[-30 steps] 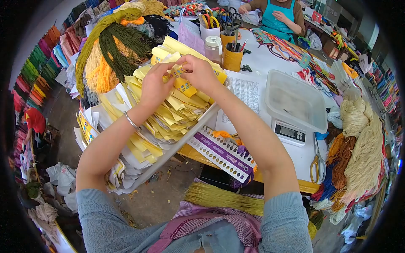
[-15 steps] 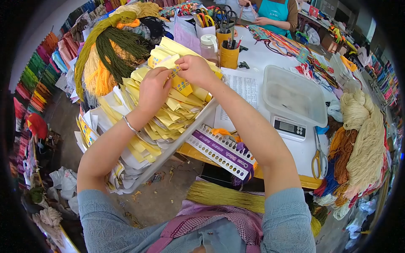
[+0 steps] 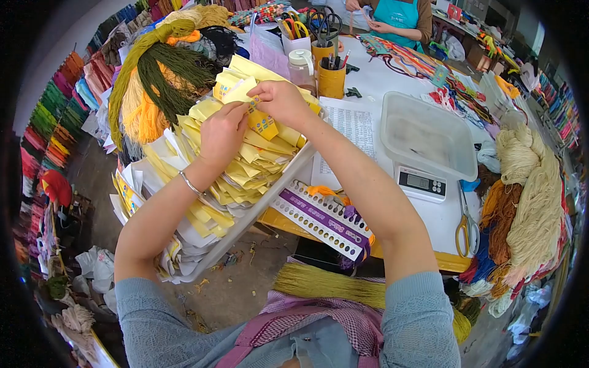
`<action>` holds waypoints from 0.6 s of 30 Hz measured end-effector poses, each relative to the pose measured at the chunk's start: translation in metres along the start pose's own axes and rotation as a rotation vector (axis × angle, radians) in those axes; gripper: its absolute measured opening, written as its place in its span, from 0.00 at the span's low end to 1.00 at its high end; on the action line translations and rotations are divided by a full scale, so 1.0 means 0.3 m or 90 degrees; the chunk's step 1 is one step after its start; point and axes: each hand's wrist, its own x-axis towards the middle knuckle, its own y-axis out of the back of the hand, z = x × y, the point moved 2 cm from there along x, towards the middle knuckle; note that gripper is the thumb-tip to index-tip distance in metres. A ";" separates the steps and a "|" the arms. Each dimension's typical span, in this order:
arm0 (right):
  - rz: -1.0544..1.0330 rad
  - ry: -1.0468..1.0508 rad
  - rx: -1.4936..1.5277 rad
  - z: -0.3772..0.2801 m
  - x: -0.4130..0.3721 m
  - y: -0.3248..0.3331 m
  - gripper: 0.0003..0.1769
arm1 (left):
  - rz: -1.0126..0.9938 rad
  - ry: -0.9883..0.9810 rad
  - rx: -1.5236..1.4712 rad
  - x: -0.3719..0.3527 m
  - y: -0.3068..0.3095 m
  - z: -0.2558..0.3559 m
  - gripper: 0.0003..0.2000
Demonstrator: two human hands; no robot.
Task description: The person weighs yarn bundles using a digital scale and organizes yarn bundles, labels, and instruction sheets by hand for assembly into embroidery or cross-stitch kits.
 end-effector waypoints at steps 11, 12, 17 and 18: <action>0.006 0.005 0.043 0.035 0.004 -0.021 0.12 | -0.022 0.094 -0.091 0.037 -0.019 -0.041 0.05; 0.005 0.005 0.043 0.038 0.006 -0.023 0.12 | -0.021 0.094 -0.091 0.041 -0.013 -0.037 0.05; 0.043 0.080 -0.044 0.035 0.011 -0.029 0.13 | -0.001 0.032 -0.006 0.051 0.007 -0.028 0.06; 0.042 0.080 -0.044 0.028 0.010 -0.030 0.13 | 0.000 0.033 -0.006 0.051 0.011 -0.030 0.06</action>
